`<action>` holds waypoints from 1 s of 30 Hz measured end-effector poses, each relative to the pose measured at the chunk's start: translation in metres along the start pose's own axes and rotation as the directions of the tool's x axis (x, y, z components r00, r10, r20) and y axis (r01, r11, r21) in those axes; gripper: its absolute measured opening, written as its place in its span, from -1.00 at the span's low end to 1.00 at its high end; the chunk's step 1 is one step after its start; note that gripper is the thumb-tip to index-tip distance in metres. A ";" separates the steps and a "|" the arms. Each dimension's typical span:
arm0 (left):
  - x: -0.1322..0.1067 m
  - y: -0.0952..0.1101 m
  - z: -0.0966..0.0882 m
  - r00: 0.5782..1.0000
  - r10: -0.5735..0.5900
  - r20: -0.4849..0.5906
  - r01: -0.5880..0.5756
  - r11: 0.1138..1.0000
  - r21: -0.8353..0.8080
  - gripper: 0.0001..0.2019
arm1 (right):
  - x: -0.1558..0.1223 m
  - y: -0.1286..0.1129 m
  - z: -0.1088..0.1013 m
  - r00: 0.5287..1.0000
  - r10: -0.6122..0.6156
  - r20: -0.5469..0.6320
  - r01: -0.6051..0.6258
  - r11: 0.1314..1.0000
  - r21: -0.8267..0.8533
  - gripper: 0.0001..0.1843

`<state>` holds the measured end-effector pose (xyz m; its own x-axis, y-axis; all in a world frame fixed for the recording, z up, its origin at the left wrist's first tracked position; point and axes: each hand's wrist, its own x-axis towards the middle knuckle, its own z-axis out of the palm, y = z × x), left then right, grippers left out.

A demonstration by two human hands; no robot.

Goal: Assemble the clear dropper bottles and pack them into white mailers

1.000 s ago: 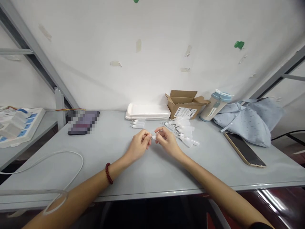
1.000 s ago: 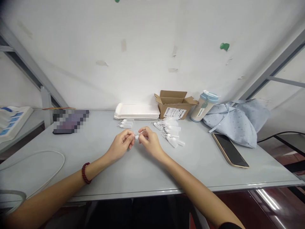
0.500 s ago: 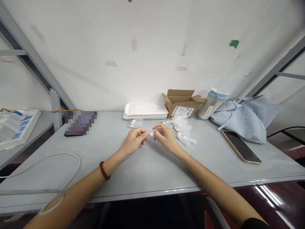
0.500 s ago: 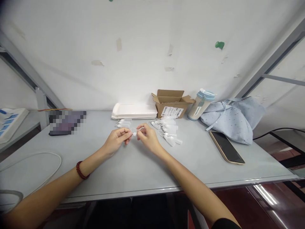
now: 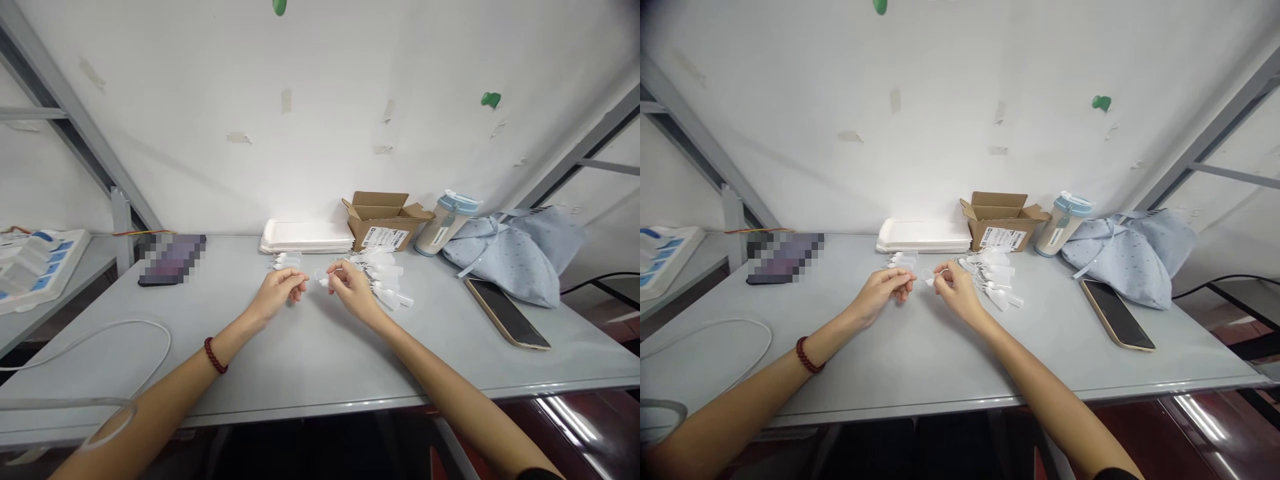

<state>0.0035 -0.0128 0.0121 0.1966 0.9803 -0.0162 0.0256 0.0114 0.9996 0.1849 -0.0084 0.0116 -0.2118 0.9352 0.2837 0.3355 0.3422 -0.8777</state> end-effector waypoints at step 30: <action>0.026 -0.003 -0.077 0.978 -0.143 -0.153 0.199 0.864 0.462 -0.82 | 0.030 0.038 -0.053 0.999 0.029 0.033 0.011 0.548 -0.836 -0.76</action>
<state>-0.0673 0.0274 0.0108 0.0388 0.9871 -0.1556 0.5144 0.1138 0.8500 0.2396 0.0371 0.0070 -0.2319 0.9413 0.2451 0.9492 0.2741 -0.1547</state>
